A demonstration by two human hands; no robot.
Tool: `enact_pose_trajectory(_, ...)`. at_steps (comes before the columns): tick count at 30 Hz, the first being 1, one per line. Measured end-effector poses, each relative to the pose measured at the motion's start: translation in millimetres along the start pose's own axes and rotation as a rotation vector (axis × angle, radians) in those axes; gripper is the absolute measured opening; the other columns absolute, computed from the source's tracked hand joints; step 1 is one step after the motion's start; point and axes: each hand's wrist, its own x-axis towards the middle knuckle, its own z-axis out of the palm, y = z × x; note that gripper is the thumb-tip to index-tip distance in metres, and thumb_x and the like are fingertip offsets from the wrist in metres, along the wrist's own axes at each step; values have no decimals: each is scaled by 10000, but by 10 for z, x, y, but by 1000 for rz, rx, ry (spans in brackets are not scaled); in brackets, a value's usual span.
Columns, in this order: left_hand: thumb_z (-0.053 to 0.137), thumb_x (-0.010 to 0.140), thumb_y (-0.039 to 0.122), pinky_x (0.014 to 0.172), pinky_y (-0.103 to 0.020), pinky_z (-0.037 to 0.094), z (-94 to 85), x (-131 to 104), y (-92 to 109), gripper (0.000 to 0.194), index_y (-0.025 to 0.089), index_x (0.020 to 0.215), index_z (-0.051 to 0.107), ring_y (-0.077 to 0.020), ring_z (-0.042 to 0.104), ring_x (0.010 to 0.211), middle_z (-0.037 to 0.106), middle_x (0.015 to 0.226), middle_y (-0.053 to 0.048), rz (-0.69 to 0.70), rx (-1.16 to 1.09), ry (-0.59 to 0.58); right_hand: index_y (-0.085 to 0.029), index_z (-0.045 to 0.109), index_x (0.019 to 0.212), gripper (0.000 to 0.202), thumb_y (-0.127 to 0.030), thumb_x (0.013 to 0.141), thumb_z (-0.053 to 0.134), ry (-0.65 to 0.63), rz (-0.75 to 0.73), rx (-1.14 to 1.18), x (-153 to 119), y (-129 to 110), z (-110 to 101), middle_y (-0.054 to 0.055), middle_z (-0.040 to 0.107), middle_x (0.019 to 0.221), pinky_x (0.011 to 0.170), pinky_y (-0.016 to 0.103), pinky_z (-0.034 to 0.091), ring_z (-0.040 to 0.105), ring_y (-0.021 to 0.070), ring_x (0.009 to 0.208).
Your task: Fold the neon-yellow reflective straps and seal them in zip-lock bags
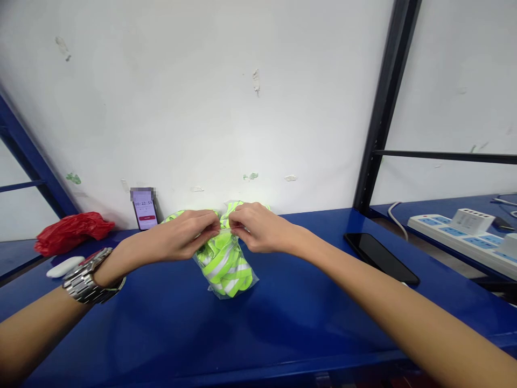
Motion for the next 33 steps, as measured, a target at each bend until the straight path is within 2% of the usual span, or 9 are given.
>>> enact_pose_trajectory(11, 385, 918, 181, 593, -276, 350, 11, 37, 32, 154, 175, 806, 491, -122, 423, 604, 515, 703, 0, 101, -36, 32, -150, 556, 717, 121, -79, 795, 498, 35, -68, 30, 33, -59, 26, 18, 540, 669, 612, 254, 322, 439, 126, 628)
enact_pose_trajectory(18, 412, 891, 185, 586, -278, 354, 56, 38, 2, 116, 177, 801, 484, -129, 449, 619, 535, 713, -5, 61, -25, 46, -155, 548, 662, 176, -5, 723, 478, 76, 24, -14, 48, -29, 94, 14, 535, 634, 562, 245, 286, 444, 122, 607)
enact_pose_trajectory(22, 396, 896, 181, 590, -282, 364, 50, 50, 23, 117, 173, 817, 481, -132, 470, 628, 552, 732, -15, 65, -17, 37, -156, 521, 649, 165, -8, 707, 477, 86, 30, -64, 50, -42, 133, 23, 540, 638, 543, 251, 269, 435, 124, 593)
enact_pose_trajectory(24, 365, 919, 179, 598, -285, 372, 52, 55, 52, 141, 170, 840, 482, -135, 474, 635, 554, 749, -23, 93, -15, 45, -161, 488, 640, 153, -9, 656, 498, 101, 58, -124, 62, -70, 160, 17, 519, 633, 524, 250, 242, 404, 117, 575)
enact_pose_trajectory(27, 334, 947, 182, 616, -286, 381, 52, 65, 84, 173, 164, 870, 488, -143, 491, 669, 555, 782, -39, 119, -12, 58, -169, 455, 635, 198, -8, 544, 525, 92, 188, -202, 86, -110, 194, 6, 506, 625, 505, 251, 206, 358, 103, 549)
enact_pose_trajectory(30, 358, 957, 217, 607, -281, 369, 31, 53, 54, 186, 164, 839, 491, -141, 489, 662, 552, 774, -41, 55, -13, 49, -170, 454, 638, 212, -7, 519, 521, 73, 249, -177, 82, -90, 200, -5, 514, 618, 502, 245, 204, 357, 93, 535)
enact_pose_trajectory(33, 386, 950, 241, 590, -279, 352, 8, -20, -23, 202, 177, 774, 460, -138, 472, 631, 535, 729, -31, -43, -2, 11, -166, 463, 636, 169, -15, 582, 517, 86, 246, -95, 42, -33, 177, -12, 519, 605, 506, 238, 220, 377, 87, 525)
